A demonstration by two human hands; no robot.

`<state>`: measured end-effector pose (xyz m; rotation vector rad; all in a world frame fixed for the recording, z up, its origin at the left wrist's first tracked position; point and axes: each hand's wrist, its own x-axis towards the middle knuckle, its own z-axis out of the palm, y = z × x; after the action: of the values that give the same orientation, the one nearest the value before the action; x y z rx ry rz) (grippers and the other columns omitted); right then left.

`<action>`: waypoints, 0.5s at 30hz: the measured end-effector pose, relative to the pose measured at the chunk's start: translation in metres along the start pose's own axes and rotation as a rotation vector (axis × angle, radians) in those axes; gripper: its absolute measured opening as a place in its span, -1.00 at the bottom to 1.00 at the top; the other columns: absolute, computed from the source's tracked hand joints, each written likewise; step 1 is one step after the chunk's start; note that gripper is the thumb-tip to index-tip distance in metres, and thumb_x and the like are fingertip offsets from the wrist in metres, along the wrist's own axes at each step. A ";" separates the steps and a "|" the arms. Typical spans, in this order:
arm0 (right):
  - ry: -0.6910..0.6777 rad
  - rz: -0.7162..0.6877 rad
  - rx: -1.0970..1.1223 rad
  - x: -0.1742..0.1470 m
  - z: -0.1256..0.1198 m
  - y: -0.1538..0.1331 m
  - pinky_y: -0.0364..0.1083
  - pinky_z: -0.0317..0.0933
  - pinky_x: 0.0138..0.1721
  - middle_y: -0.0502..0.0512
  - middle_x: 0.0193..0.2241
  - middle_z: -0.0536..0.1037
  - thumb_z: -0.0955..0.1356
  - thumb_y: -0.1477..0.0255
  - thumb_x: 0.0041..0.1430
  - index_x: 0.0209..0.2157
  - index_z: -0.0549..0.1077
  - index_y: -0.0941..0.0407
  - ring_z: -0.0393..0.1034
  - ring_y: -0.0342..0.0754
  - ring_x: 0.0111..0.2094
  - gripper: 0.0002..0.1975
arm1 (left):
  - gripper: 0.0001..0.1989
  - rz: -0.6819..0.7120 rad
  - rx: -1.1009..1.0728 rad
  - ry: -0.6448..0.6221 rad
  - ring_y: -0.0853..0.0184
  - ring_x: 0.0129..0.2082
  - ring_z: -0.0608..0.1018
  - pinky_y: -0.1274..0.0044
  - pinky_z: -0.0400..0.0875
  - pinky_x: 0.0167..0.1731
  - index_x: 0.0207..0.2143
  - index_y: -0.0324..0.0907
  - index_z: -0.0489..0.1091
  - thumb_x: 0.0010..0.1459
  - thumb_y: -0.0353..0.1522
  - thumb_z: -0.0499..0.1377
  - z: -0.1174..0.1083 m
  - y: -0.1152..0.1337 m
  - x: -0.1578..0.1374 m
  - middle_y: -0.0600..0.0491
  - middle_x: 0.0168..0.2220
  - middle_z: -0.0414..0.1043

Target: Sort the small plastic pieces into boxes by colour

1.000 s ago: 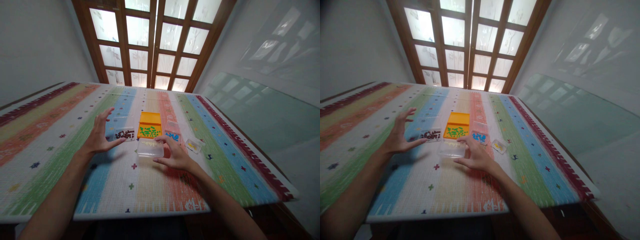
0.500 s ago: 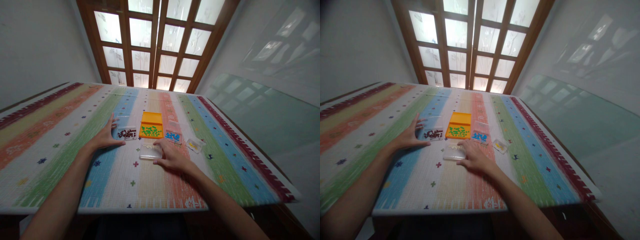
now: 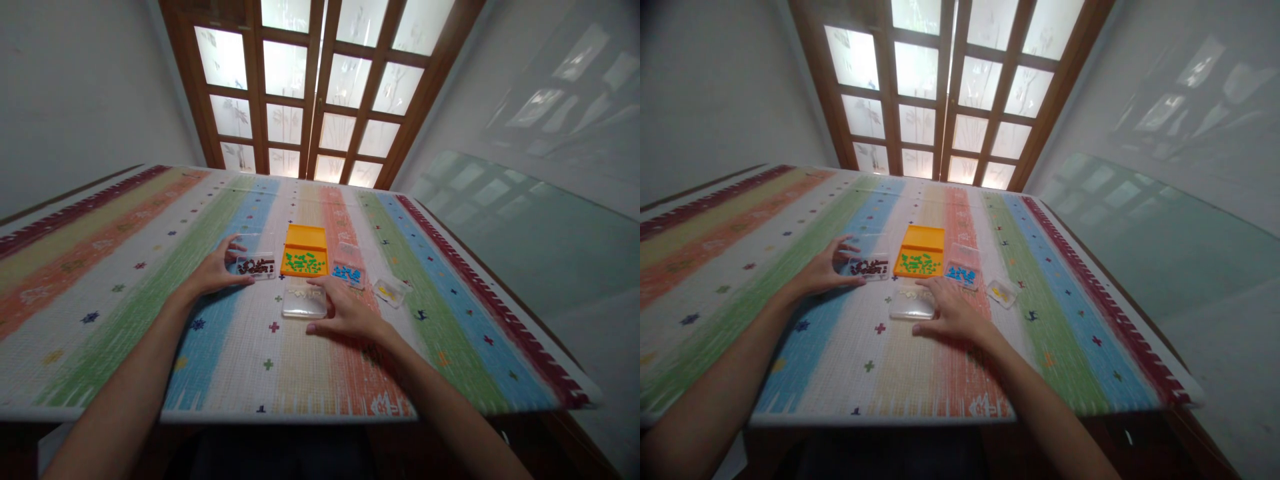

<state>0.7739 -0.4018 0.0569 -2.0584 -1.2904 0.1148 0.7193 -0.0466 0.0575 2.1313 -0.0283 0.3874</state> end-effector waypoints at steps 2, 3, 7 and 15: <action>0.022 -0.023 0.005 0.001 -0.001 0.000 0.25 0.28 0.17 0.24 0.13 0.45 0.62 0.22 0.01 0.27 0.29 -0.01 0.38 0.23 0.14 -0.16 | -0.08 0.017 -0.013 0.026 0.10 -0.13 0.65 0.15 0.59 -0.05 0.15 -0.12 0.29 -0.27 -0.17 0.57 -0.002 0.000 0.001 -0.09 -0.02 0.49; 0.036 -0.033 0.009 0.001 -0.001 0.001 0.24 0.29 0.17 0.24 0.14 0.45 0.62 0.22 0.03 0.27 0.28 -0.02 0.38 0.22 0.14 -0.17 | -0.11 0.033 -0.027 0.048 0.11 -0.14 0.65 0.17 0.60 -0.06 0.12 -0.12 0.30 -0.26 -0.17 0.57 -0.003 0.000 0.001 -0.08 -0.03 0.49; 0.118 -0.087 0.040 0.005 -0.004 0.004 0.22 0.29 0.19 0.23 0.15 0.44 0.59 0.20 0.09 0.27 0.25 -0.03 0.37 0.18 0.16 -0.20 | -0.18 0.110 -0.115 0.142 0.17 -0.18 0.65 0.26 0.62 -0.12 0.05 -0.12 0.30 -0.23 -0.19 0.57 -0.006 0.007 0.003 -0.06 -0.04 0.50; 0.278 -0.097 0.140 0.017 -0.010 -0.001 0.25 0.32 0.18 0.25 0.22 0.37 0.60 0.12 0.05 0.35 0.16 -0.05 0.37 0.19 0.17 -0.06 | -0.33 0.321 -0.318 0.144 0.29 -0.22 0.65 0.38 0.59 -0.05 0.04 -0.13 0.34 -0.07 -0.27 0.54 0.015 0.059 -0.001 -0.04 -0.04 0.54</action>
<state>0.7860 -0.3930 0.0697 -1.8165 -1.1722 -0.1180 0.7129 -0.0919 0.0970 1.7803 -0.3312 0.6771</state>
